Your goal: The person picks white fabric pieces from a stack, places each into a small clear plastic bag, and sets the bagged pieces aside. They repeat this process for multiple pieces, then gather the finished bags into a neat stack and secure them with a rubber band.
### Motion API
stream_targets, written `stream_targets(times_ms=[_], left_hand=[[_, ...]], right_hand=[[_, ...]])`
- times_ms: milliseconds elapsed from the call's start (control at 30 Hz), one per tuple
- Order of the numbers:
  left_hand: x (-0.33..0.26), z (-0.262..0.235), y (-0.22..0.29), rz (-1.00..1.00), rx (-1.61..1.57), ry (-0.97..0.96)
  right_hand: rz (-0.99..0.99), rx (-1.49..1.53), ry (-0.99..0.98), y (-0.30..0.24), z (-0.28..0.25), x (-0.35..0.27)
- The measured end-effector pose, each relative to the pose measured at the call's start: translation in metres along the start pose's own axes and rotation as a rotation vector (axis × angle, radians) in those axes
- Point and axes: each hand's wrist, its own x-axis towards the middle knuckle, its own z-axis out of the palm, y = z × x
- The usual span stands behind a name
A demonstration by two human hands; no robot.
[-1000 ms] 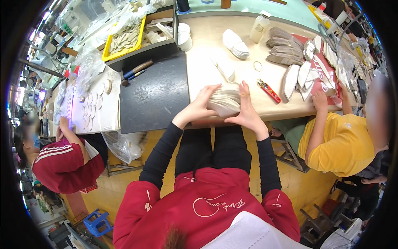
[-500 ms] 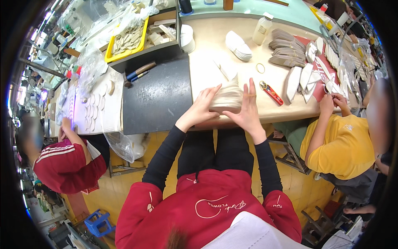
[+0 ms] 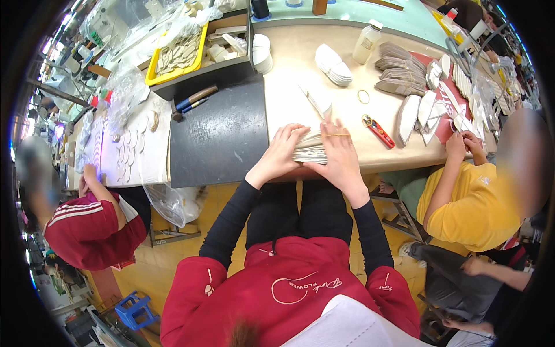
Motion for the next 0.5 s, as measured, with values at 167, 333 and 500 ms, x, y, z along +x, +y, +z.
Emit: stream_targets(times_ms=[167,333,500], left_hand=[[0.000,-0.001,-0.004,-0.071,-0.066,-0.066],[-0.003,0.011,0.003,-0.198,0.144,0.036],[0.008,0.011,0.007,-0.240,-0.249,0.115]], right_hand=[[0.004,0.064,-0.022,0.015,0.000,-0.007],[0.115,0.579,-0.068,0.035,0.008,0.007],[0.085,0.725,-0.070,0.028,0.019,-0.001]])
